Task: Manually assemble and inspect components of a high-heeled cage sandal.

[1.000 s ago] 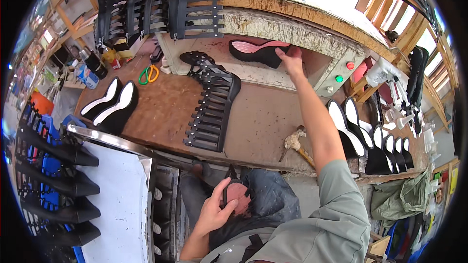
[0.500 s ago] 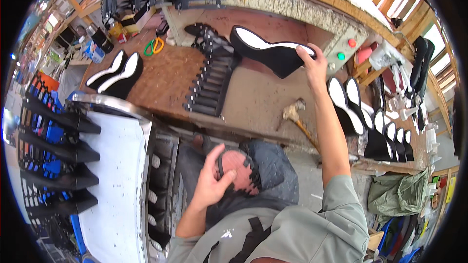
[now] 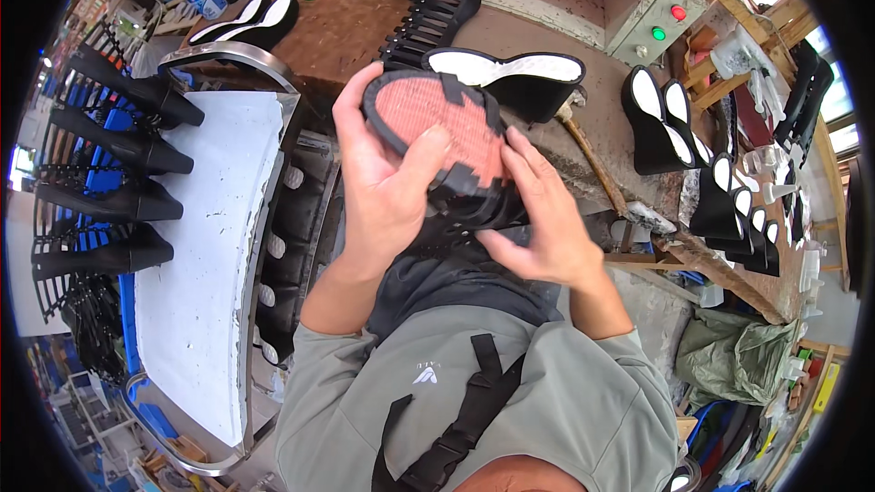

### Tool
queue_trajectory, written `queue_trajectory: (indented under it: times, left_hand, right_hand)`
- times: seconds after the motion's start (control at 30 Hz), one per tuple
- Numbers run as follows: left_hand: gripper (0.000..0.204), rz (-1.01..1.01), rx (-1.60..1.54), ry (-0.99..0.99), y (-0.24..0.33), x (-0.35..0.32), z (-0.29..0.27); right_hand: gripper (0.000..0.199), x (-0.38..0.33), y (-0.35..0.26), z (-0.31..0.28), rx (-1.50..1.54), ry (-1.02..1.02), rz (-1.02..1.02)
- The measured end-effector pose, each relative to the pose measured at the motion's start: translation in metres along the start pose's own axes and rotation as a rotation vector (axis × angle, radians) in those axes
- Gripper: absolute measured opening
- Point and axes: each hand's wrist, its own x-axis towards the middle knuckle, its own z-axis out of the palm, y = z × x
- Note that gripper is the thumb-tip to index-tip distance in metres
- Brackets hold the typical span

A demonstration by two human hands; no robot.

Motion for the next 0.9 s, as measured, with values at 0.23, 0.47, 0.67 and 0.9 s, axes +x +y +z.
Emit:
queue_trajectory:
  times: [0.23, 0.47, 0.67, 0.9]
  left_hand:
    - [0.053, -0.027, 0.038, -0.028, -0.021, 0.076, 0.002]
    - [0.081, -0.401, 0.990, 0.008, -0.182, 0.115, -0.088]
    - [0.066, -0.287, 0.909, 0.125, -0.175, 0.117, -0.043]
    - [0.049, 0.131, 0.367, -0.141, -0.149, 0.122, 0.018]
  right_hand:
    - [0.036, 0.031, 0.080, -0.030, -0.198, 0.594, 0.263]
    - [0.029, 0.060, 0.117, -0.099, 0.401, 0.505, 0.887]
    - [0.021, -0.060, 0.155, -0.083, 1.521, 0.541, 1.108]
    - [0.011, -0.025, 0.103, -0.068, 0.836, 0.240, 0.815]
